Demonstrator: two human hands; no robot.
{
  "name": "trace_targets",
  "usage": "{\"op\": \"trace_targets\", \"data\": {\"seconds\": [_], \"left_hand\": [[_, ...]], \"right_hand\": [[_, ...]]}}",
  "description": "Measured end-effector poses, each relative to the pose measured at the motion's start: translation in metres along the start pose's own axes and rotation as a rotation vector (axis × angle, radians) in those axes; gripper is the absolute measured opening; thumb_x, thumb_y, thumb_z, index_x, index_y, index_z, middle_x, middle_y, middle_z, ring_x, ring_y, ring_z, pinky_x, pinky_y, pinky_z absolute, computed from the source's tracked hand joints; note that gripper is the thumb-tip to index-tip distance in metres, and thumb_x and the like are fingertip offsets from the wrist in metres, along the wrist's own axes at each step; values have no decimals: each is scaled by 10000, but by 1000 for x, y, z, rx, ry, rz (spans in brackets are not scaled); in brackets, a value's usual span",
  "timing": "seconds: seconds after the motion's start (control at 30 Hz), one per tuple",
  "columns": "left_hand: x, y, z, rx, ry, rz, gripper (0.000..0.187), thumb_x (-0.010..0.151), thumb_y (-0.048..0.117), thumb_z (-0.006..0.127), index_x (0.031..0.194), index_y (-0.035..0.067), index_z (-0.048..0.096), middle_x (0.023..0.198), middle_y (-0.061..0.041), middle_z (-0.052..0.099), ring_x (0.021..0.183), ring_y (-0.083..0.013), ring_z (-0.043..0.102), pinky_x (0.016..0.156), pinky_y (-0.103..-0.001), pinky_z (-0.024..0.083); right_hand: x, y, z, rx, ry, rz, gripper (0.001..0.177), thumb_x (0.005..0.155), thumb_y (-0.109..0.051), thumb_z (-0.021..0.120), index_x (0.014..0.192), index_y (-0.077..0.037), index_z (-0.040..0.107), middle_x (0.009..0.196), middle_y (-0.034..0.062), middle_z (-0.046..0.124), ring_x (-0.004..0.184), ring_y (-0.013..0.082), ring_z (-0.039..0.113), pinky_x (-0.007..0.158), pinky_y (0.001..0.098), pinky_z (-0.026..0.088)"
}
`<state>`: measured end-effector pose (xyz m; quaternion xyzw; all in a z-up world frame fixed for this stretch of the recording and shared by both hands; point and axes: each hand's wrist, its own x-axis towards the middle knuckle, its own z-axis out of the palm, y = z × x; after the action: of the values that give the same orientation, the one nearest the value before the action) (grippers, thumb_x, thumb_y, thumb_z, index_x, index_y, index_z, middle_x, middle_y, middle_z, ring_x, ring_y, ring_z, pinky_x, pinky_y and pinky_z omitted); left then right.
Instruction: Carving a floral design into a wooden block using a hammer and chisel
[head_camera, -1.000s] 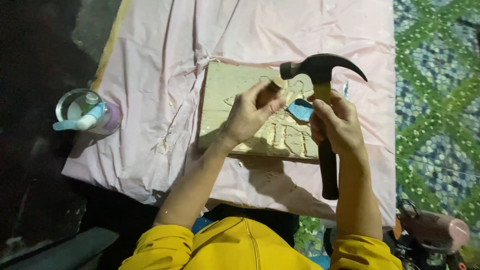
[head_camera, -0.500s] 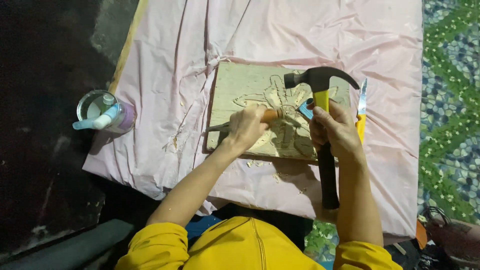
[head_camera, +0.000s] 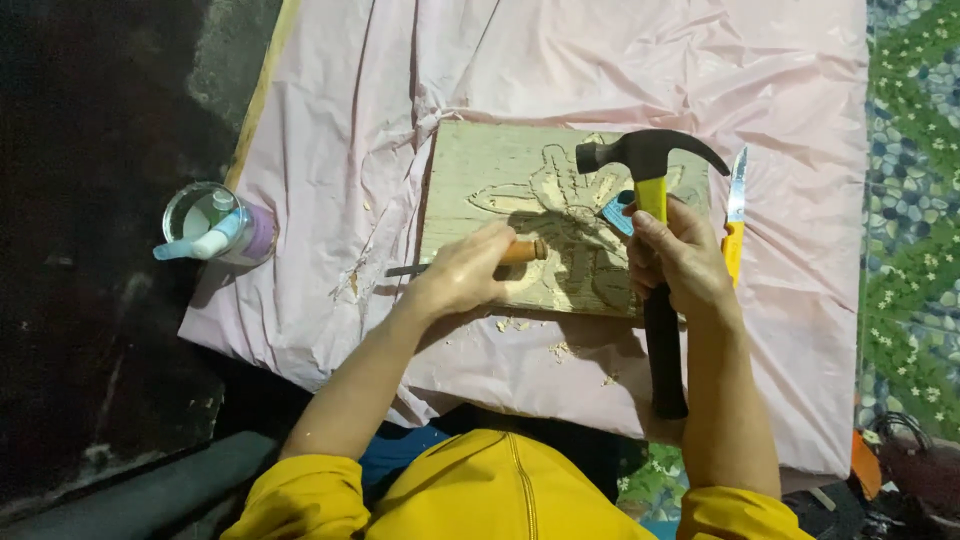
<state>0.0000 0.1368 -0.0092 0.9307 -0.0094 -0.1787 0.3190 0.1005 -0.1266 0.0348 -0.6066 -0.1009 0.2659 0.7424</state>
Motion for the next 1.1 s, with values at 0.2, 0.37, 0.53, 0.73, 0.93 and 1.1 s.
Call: {"op": "trace_targets", "data": {"seconds": [0.2,0.37,0.53,0.73,0.93,1.1], "left_hand": [[16,11,18,6,211,-112,453,832,337,801,1174,137,581,1084,-93,654,1088,-388,685,896,-575,554],[-4,20,-1,69,107,-153,536,816,258,807,1264,130,543,1199,-80,610,1144,-400,662,951,-598,538],[-4,13,-2,3,180,-153,368,850,148,719,1204,139,619,1107,-70,672,1090,-382,696,911,-556,558],[14,2,22,25,207,-175,346,817,284,711,1137,198,613,1075,-51,690,1070,-355,705,893,-540,568],[4,21,-4,-88,186,-173,364,819,211,667,1180,171,638,1118,-111,719,1115,-399,686,916,-558,542],[4,20,3,17,158,-170,486,808,234,771,1257,172,595,1157,-97,693,1134,-383,680,954,-563,540]], "right_hand": [[1,3,5,-26,8,12,228,1056,-220,611,1179,-35,557,618,29,360,401,138,358,353,320,342],[2,6,0,-42,-7,17,220,1055,-207,613,1172,-29,557,605,49,381,389,165,408,352,339,375],[5,13,-1,-27,4,4,224,1051,-210,623,1165,-28,559,595,65,393,379,174,415,332,349,374],[2,9,3,-65,-15,16,228,1048,-220,624,1168,-34,566,603,82,406,387,184,428,339,341,364],[4,11,1,-54,-3,31,249,1051,-229,611,1190,-32,546,611,75,386,402,178,390,334,343,332],[7,16,2,-67,-39,28,256,1054,-214,613,1193,-13,538,614,63,388,418,175,394,358,332,363]]}}
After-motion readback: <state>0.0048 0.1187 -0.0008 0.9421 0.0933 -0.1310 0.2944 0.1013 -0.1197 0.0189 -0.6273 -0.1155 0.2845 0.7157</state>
